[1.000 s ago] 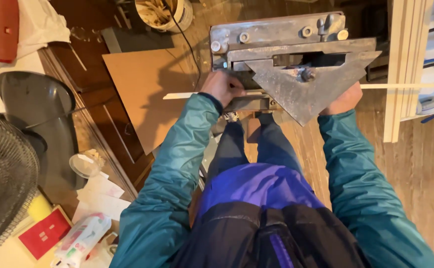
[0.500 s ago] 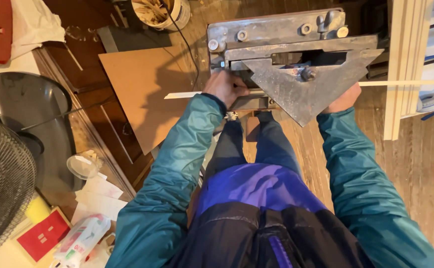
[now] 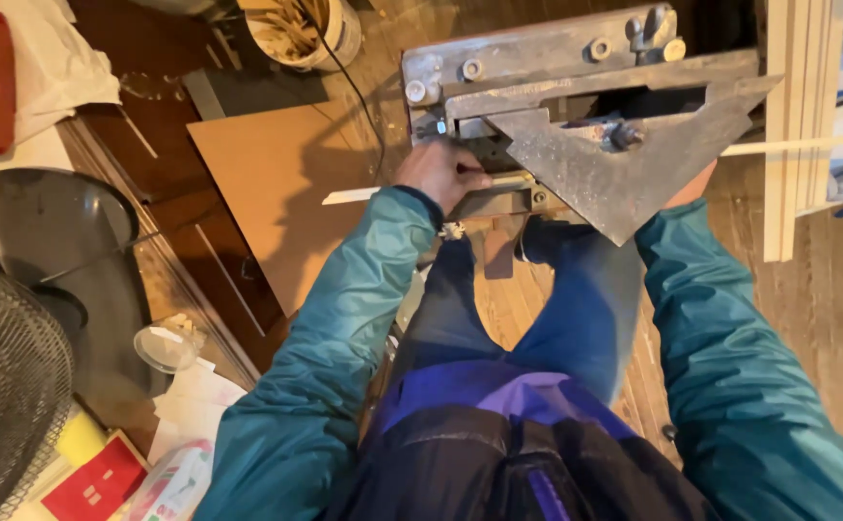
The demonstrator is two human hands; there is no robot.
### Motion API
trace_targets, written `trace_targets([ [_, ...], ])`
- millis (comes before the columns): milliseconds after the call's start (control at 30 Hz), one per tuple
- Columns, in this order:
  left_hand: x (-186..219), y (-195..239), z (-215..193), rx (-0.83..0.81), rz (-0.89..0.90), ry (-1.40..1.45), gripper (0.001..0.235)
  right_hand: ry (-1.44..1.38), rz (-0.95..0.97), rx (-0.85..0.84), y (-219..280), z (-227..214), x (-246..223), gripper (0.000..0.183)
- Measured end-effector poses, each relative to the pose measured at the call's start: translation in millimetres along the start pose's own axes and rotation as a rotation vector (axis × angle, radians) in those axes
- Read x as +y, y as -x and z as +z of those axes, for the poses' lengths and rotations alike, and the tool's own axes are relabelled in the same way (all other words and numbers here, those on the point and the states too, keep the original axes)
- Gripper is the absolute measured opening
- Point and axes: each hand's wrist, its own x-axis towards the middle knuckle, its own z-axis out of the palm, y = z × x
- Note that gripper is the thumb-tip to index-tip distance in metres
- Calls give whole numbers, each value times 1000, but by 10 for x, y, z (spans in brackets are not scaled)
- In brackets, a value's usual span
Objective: Cutting wooden molding strips to specific lengths and angles using a manual miter trimmer.
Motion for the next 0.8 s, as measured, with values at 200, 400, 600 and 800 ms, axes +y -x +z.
trace_targets([
  [200, 98, 23, -51, -7, -24, -21, 26, 13, 18, 20, -81, -134, -250, 28],
  [400, 23, 34, -35, 36, 106, -29, 24, 24, 19, 13, -93, -100, -466, 24],
  [600, -59, -12, 25, -10, 56, -36, 26, 86, -1, 6, -73, -128, -405, 20],
  [800, -80, -7, 76, 70, 142, 2, 26, 118, -8, -7, -62, -131, -381, 22],
])
